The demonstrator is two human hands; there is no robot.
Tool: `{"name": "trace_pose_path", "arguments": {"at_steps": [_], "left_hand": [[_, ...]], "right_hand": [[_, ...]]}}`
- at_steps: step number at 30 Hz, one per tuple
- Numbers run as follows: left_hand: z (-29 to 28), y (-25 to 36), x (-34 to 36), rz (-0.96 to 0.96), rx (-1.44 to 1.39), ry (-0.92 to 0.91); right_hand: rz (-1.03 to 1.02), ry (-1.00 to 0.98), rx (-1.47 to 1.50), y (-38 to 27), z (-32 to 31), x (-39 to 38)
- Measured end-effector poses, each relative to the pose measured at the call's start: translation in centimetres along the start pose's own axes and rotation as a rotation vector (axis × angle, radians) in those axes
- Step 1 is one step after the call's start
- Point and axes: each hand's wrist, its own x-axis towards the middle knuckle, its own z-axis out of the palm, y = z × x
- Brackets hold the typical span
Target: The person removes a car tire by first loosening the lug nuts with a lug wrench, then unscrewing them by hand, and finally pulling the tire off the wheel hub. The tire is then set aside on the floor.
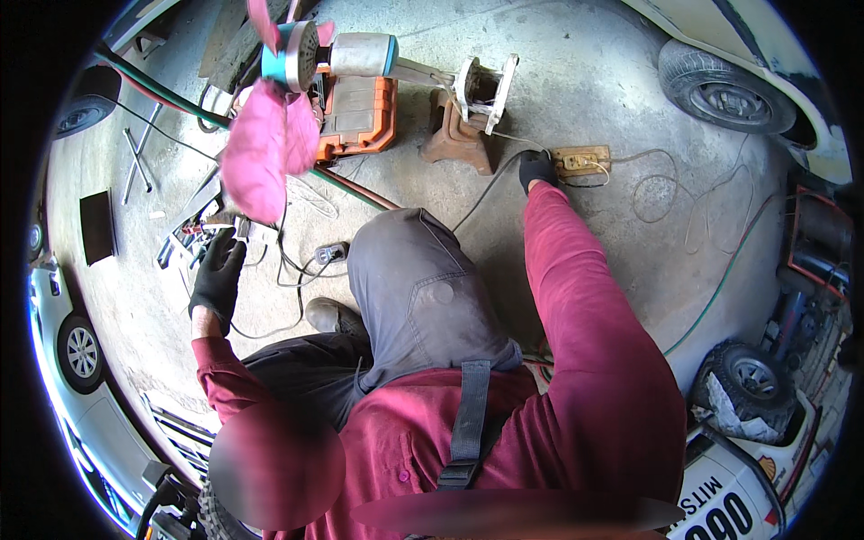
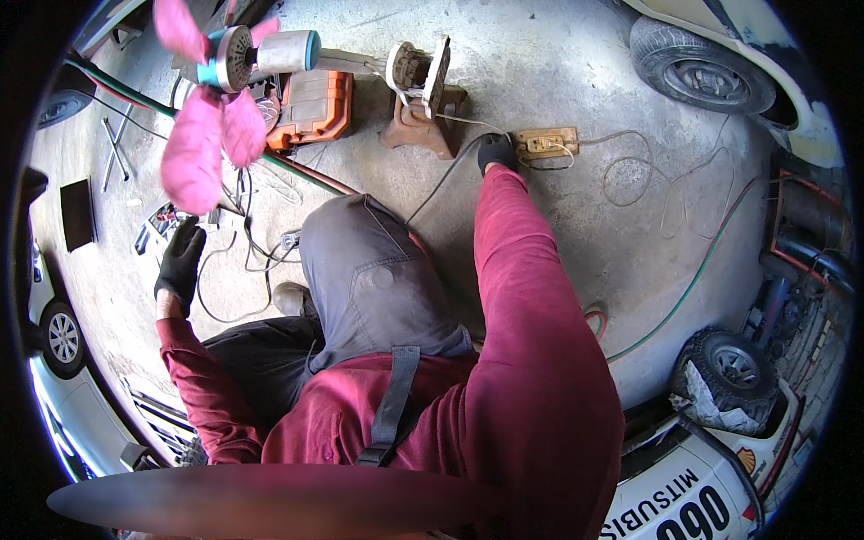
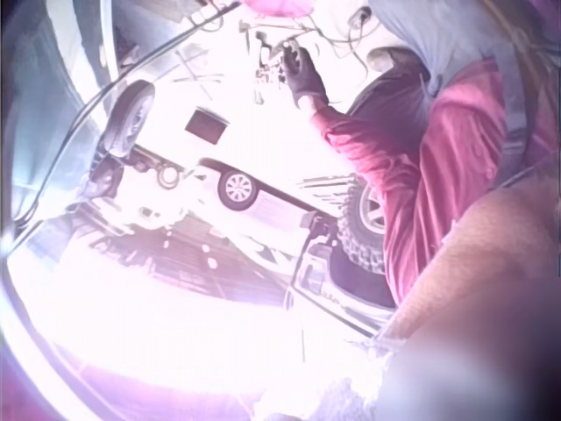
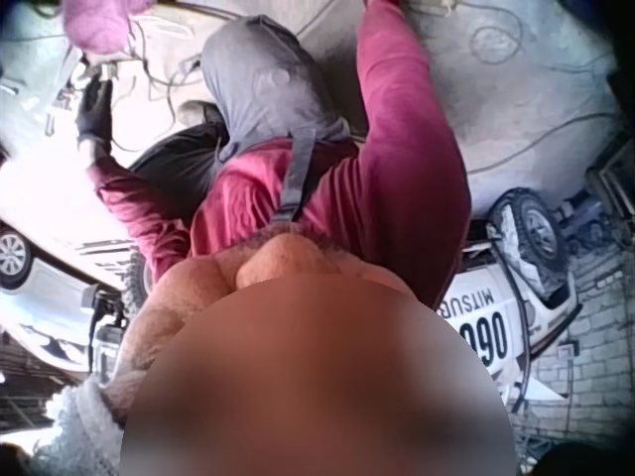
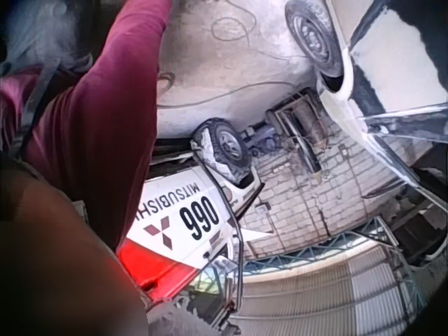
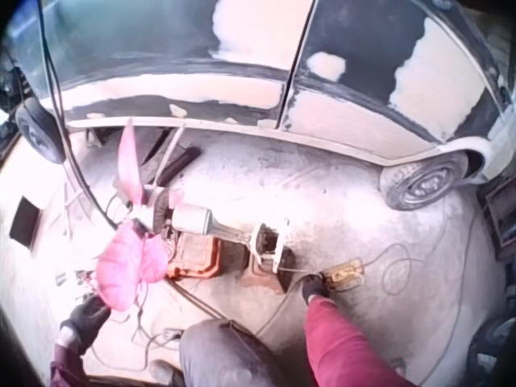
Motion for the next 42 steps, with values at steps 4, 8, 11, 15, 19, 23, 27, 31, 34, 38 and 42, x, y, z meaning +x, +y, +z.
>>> {"name": "trace_pose_path", "arguments": {"at_steps": [4,8,11,15,19,23,27,31,34,38,42], "left_hand": [[-0.1,-1.3,0.1,-0.019,-0.032,-0.025],[0.0,-1.0,0.2,-0.039,0.012,-0.003],[0.3,0.0,0.4,-0.05,0.027,-0.018],[0.4,1.1,0.1,-0.037,0.046,-0.015],[0.2,1.6,0.1,-0.053,0.093,-0.001],[0.2,1.7,0.4,-0.043,0.019,-0.016],[0.1,1.6,0.7,-0.03,0.039,-0.015],[-0.1,1.4,1.1,-0.022,0.05,-0.021],[-0.1,1.3,1.2,-0.008,0.04,-0.014],[-0.2,1.1,1.0,-0.005,0.005,0.007],[-0.5,0.6,1.1,-0.013,0.025,-0.007]], "right_hand": [[-0.013,0.154,-0.021,1.5,1.4,0.3],[-0.061,0.24,-0.027,2.2,1.5,-0.1],[-0.045,0.189,-0.102,1.9,0.9,0.3],[-0.019,0.103,-0.201,1.0,0.1,0.7],[-0.112,0.316,-0.136,1.7,-1.0,-0.8],[-0.198,0.439,0.071,3.3,-3.5,-1.4],[-0.396,0.472,0.254,3.8,-6.0,-0.1],[-0.356,0.402,0.177,5.1,-8.4,0.8],[-0.229,0.16,0.008,6.7,-10.2,1.4],[-0.186,0.157,0.018,9.1,-11.2,2.5],[-0.145,0.13,-0.096,11.4,-11.4,4.7]]}}
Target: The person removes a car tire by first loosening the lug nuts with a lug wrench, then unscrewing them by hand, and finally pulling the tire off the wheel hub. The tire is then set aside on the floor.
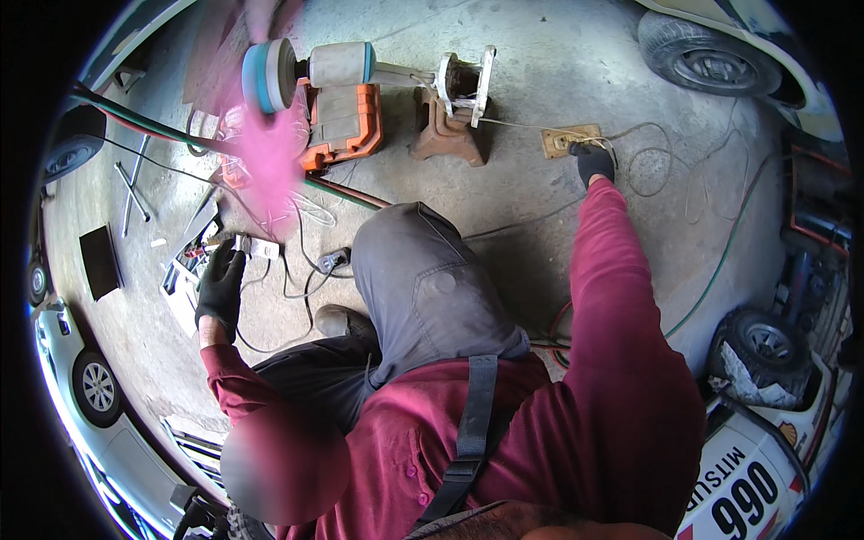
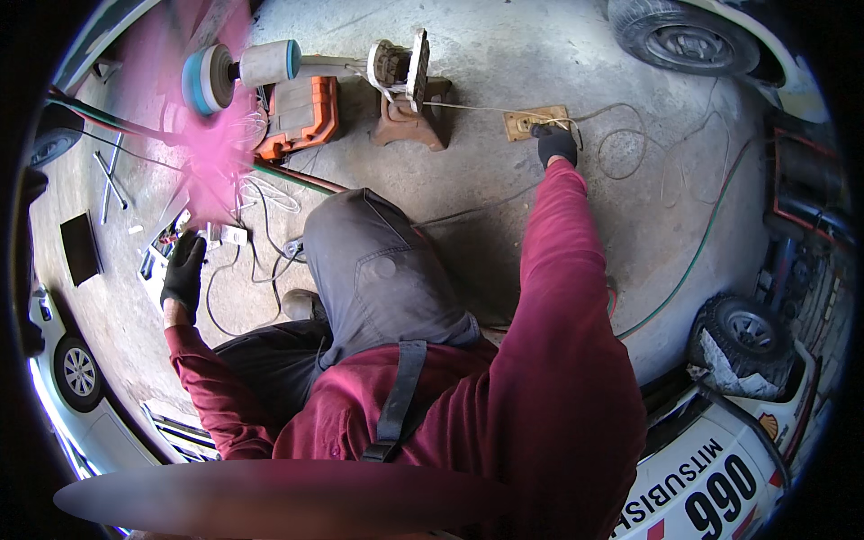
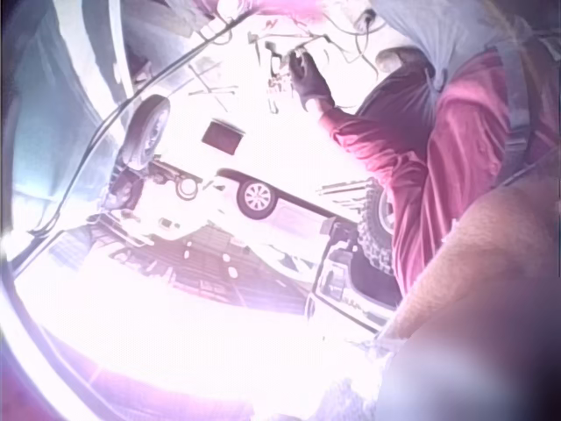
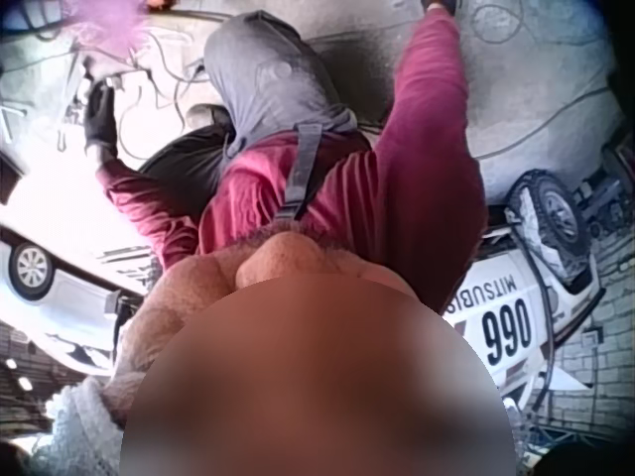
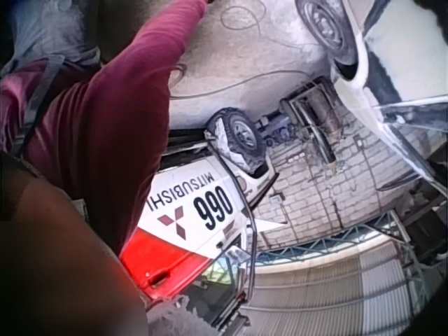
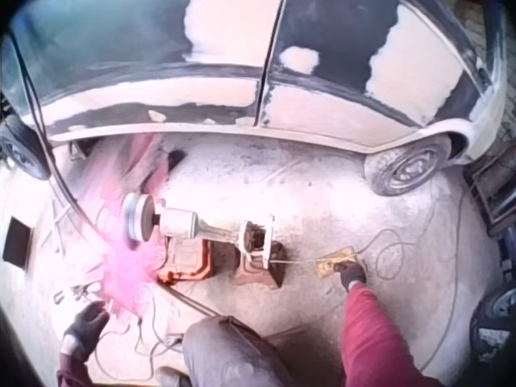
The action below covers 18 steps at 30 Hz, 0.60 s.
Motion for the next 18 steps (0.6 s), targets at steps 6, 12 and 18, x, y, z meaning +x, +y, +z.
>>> {"name": "trace_pose_path", "arguments": {"at_steps": [6,12,18], "left_hand": [[-0.1,-1.3,0.5,-0.002,-0.005,0.009],[-0.1,-1.1,0.6,-0.026,0.018,-0.002],[0.5,1.5,-0.3,-0.04,-0.038,0.014]], "right_hand": [[-0.017,-0.076,0.017,0.3,0.2,2.0],[0.007,-0.077,-0.136,-2.7,-0.7,1.7],[-0.288,0.024,-0.44,-3.3,2.4,3.6]]}}
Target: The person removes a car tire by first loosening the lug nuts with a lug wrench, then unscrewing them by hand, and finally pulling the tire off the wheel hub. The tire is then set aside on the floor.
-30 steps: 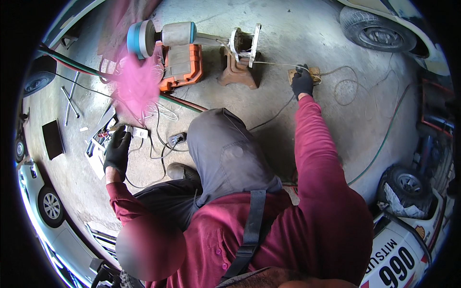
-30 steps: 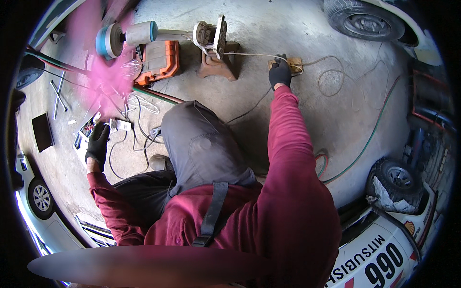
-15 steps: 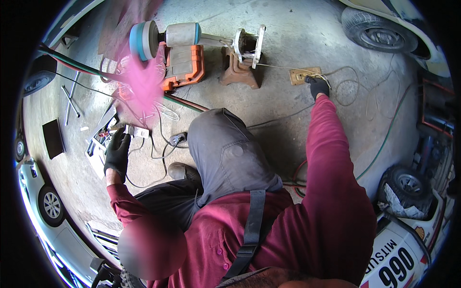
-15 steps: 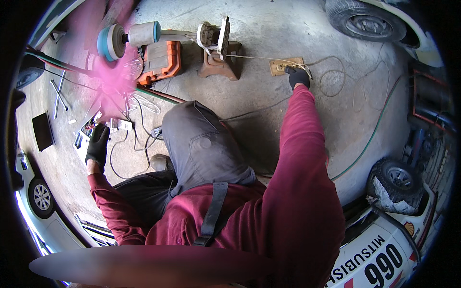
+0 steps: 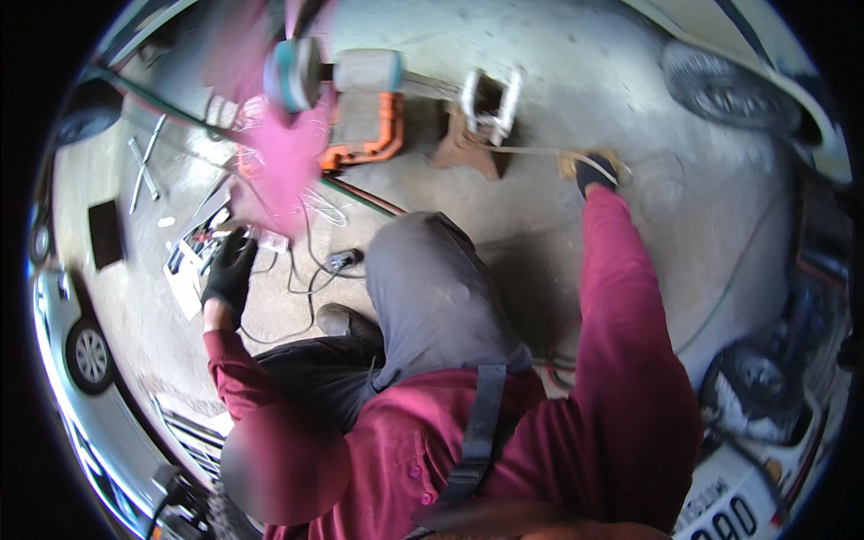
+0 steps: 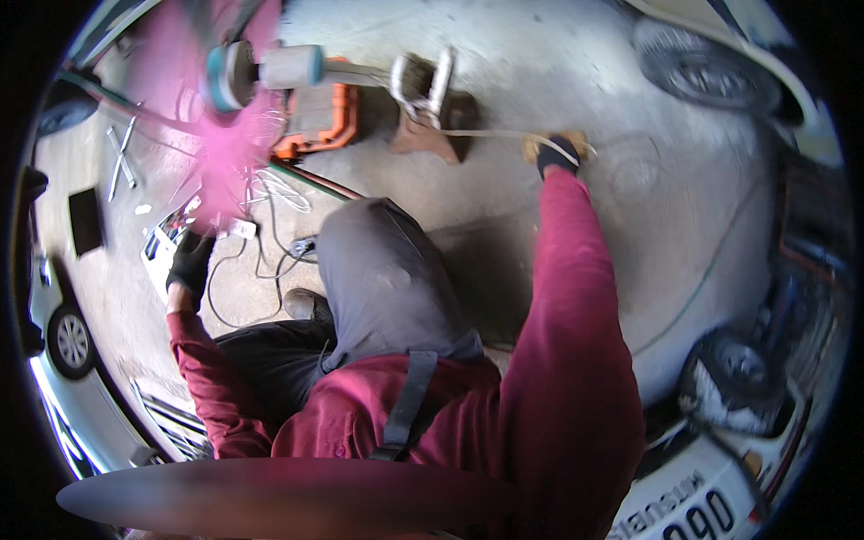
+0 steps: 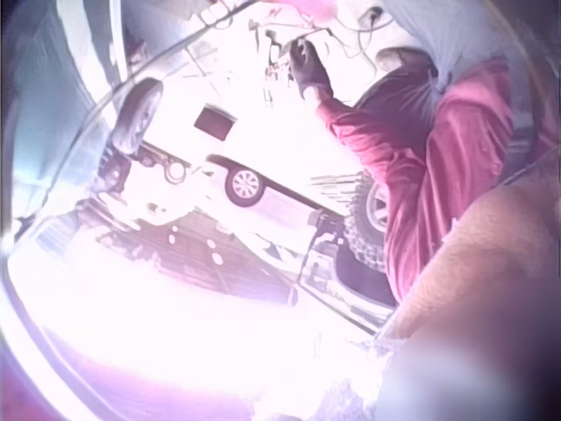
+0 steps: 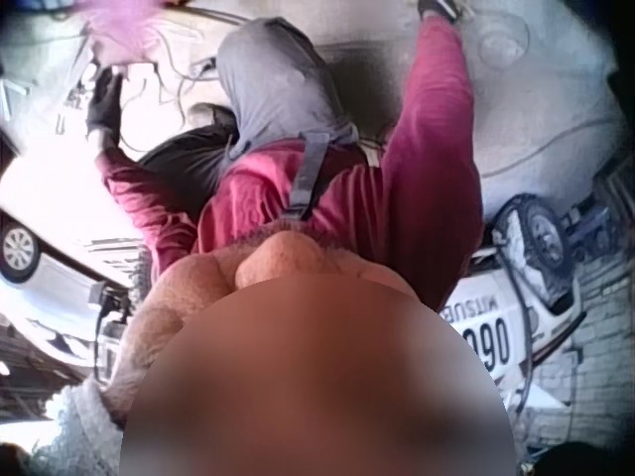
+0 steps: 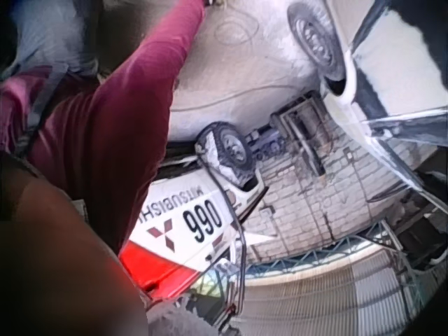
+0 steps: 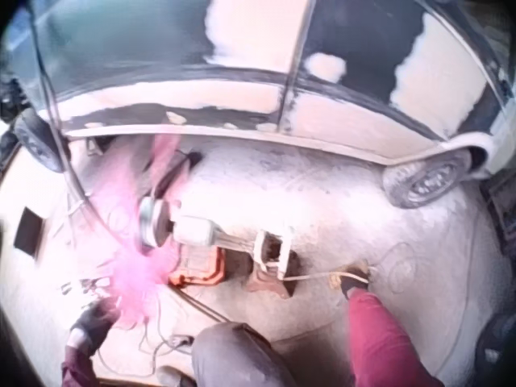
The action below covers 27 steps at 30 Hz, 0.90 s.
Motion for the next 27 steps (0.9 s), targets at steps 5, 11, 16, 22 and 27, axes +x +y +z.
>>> {"name": "trace_pose_path", "arguments": {"at_steps": [5,11,16,22,27], "left_hand": [[0.0,1.7,-2.2,0.005,0.14,0.084],[-1.0,2.4,-2.9,0.05,0.251,0.094],[-1.5,2.7,-3.3,0.199,0.292,0.018],[0.7,2.7,-1.8,0.14,0.327,-0.319],[1.7,0.5,-5.3,0.126,-0.007,-0.061]], "right_hand": [[-0.106,0.008,0.096,1.1,1.8,-1.1],[0.285,0.002,0.368,-0.6,1.2,-1.8],[-0.169,0.089,-0.507,-2.4,1.5,-4.9],[-1.091,-0.602,-0.053,-4.1,-8.2,-20.2],[-0.441,-0.882,0.519,-9.4,-21.6,-29.5]]}}
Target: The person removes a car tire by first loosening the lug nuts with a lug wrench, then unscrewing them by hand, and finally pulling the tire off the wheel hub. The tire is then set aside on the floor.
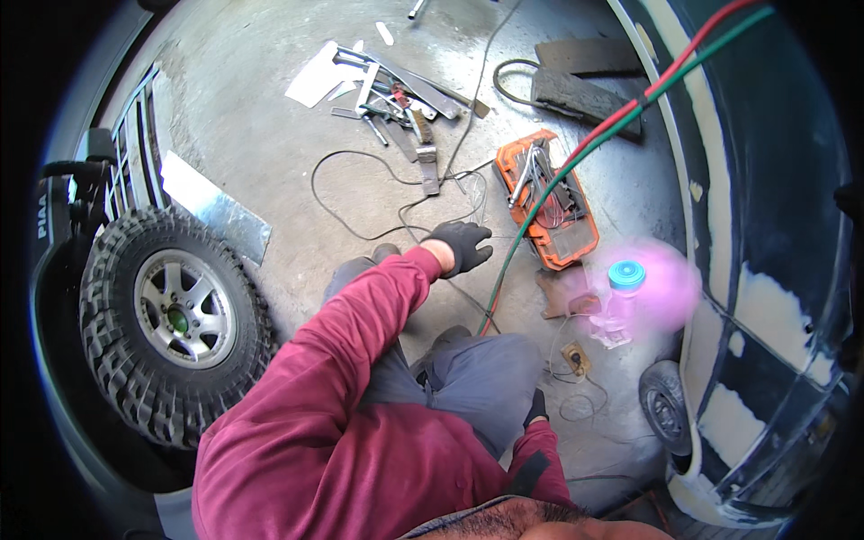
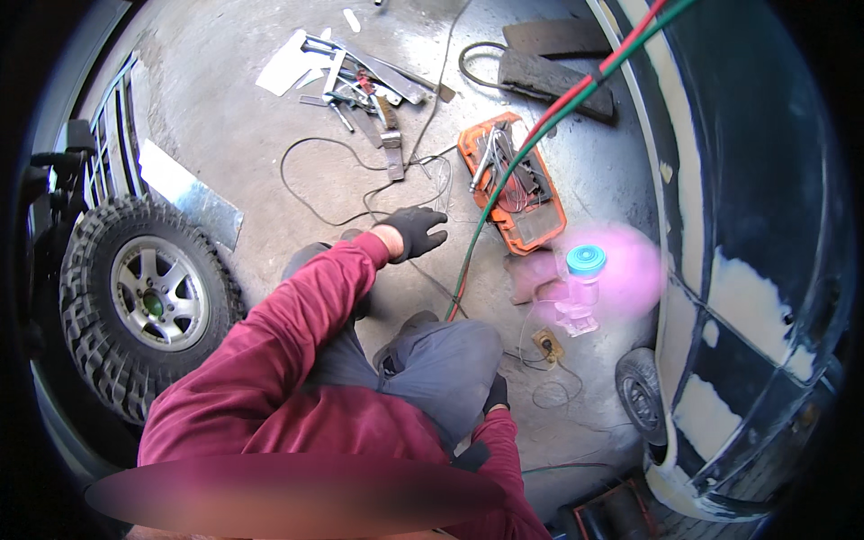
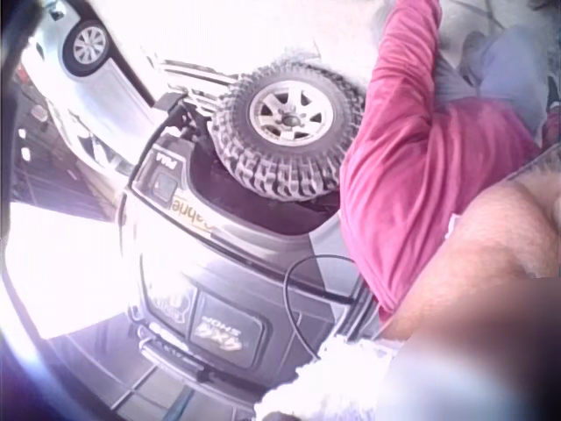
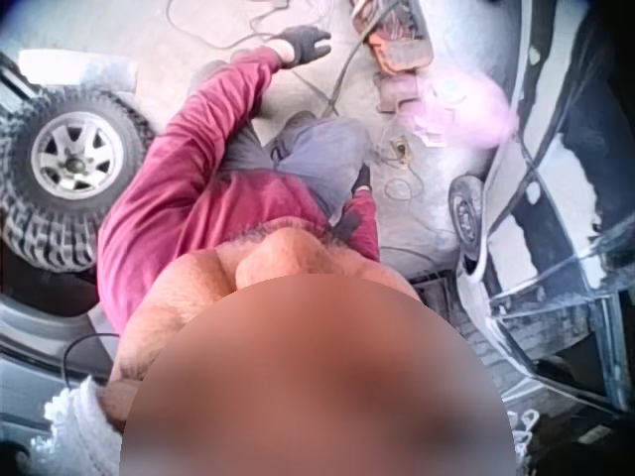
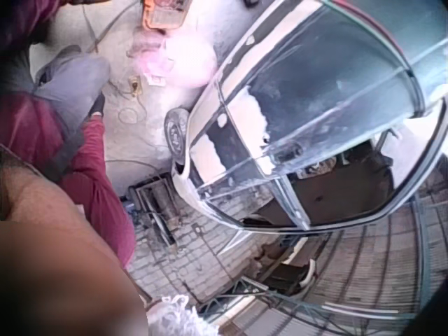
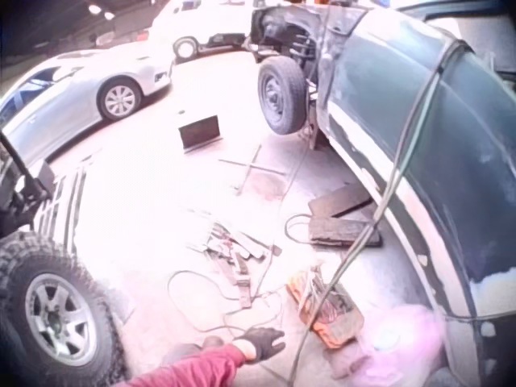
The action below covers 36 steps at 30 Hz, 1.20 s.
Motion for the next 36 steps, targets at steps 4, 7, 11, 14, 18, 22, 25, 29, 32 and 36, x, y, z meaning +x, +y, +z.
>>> {"name": "trace_pose_path", "arguments": {"at_steps": [4,7,11,14,18,22,25,29,32,36], "left_hand": [[-1.0,-0.2,-6.5,-0.057,-0.397,0.243],[-4.2,-1.4,-13.2,-0.272,-0.555,0.446],[-9.8,-5.2,-24.9,-0.457,-0.615,0.557],[-11.2,-8.6,-35.0,-0.651,-0.564,0.434],[-8.4,-12.6,-45.8,-0.85,-0.53,0.279],[-6.7,-13.9,-53.7,-1.024,-0.512,-0.009],[-9.9,-13.8,-55.7,-1.096,-0.623,0.007],[-18.3,-14.8,-54.3,-0.94,-0.559,0.226],[-24.4,-16.0,-52.0,-0.808,-0.694,0.496],[-31.1,-19.5,-48.5,-0.668,-0.936,0.634]], "right_hand": [[-0.142,0.014,-0.515,-7.8,-3.4,-2.6],[0.148,0.102,-0.268,-13.6,-5.2,-4.6],[0.047,0.116,-0.328,-22.9,-5.8,-8.1],[-0.011,-0.02,-0.443,-30.2,-6.0,-11.4],[-0.104,-0.019,-0.504,-38.9,-4.7,-15.2],[-0.223,0.01,-0.56,-46.0,-2.0,-16.3],[-0.252,-0.009,-0.53,-50.0,0.2,-16.1],[-0.214,-0.099,-0.666,-54.3,2.5,-14.3],[-0.351,-0.203,-0.867,-57.2,3.5,-12.0],[-0.295,-0.118,-0.795,-61.3,5.5,-8.6]]}}
